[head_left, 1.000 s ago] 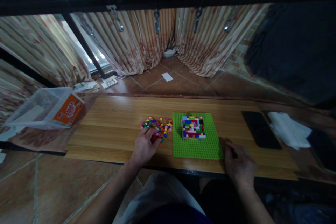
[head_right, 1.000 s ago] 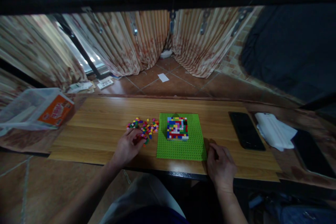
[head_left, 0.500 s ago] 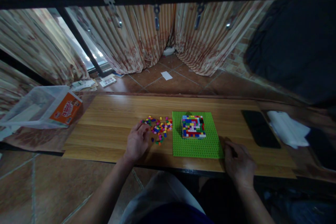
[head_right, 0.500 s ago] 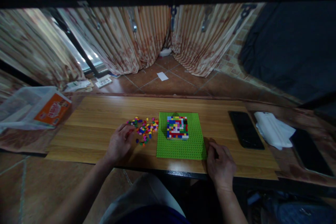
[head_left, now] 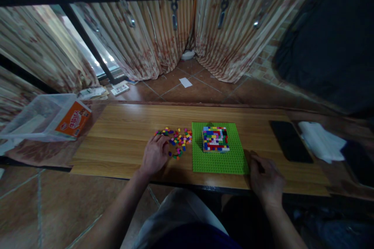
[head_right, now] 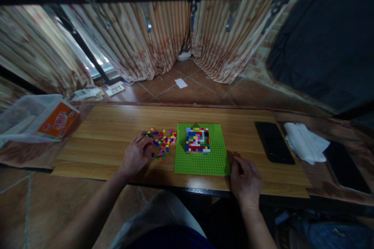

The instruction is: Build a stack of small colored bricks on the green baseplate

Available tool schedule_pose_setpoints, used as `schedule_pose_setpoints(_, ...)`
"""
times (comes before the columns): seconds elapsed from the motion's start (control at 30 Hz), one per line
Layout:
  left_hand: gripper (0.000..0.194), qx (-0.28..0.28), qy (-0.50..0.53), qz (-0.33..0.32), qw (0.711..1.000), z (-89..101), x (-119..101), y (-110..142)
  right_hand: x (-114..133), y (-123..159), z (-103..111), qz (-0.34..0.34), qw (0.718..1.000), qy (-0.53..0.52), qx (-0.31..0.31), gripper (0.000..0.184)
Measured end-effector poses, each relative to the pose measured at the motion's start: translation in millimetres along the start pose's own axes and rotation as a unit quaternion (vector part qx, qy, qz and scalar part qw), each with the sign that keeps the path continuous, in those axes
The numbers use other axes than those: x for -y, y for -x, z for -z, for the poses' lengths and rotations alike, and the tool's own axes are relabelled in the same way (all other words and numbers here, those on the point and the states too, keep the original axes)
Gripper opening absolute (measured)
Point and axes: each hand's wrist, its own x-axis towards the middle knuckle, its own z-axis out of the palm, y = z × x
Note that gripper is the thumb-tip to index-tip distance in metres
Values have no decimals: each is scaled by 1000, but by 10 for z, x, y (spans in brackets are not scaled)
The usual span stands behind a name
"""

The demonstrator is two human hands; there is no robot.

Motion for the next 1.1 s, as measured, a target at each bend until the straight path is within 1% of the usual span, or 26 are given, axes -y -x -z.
schedule_pose_setpoints(0.07,26,-2,-19,8,1000,16,48,4,-1,-1,1,4,1000,-3,1,37)
schedule_pose_setpoints(0.13,28,-4,-28,14,1000,22,47,-4,5,-5,7,5,1000,0,5,38)
schedule_pose_setpoints(0.3,21,-5,2,2,1000,-2,-110,-40,27,-16,21,2,1000,-1,8,41)
schedule_pose_setpoints(0.4,22,2,6,-4,1000,-20,-174,-47,25,-16,17,2,1000,4,3,41)
schedule_pose_setpoints(0.5,25,9,0,-18,1000,-14,-159,-42,16,-11,12,2,1000,12,3,41)
schedule_pose_setpoints(0.63,24,0,-14,-26,1000,23,-68,-21,13,-4,11,2,1000,7,6,39)
schedule_pose_setpoints(0.77,21,-16,-35,-10,999,55,-20,-3,23,-3,11,-11,1000,2,3,39)
schedule_pose_setpoints(1.0,17,-2,-18,-5,1000,6,-162,-46,12,-2,12,-7,1000,2,12,40)
schedule_pose_setpoints(1.1,13,0,-22,5,1000,-18,-178,-68,3,-2,9,0,1000,1,6,38)
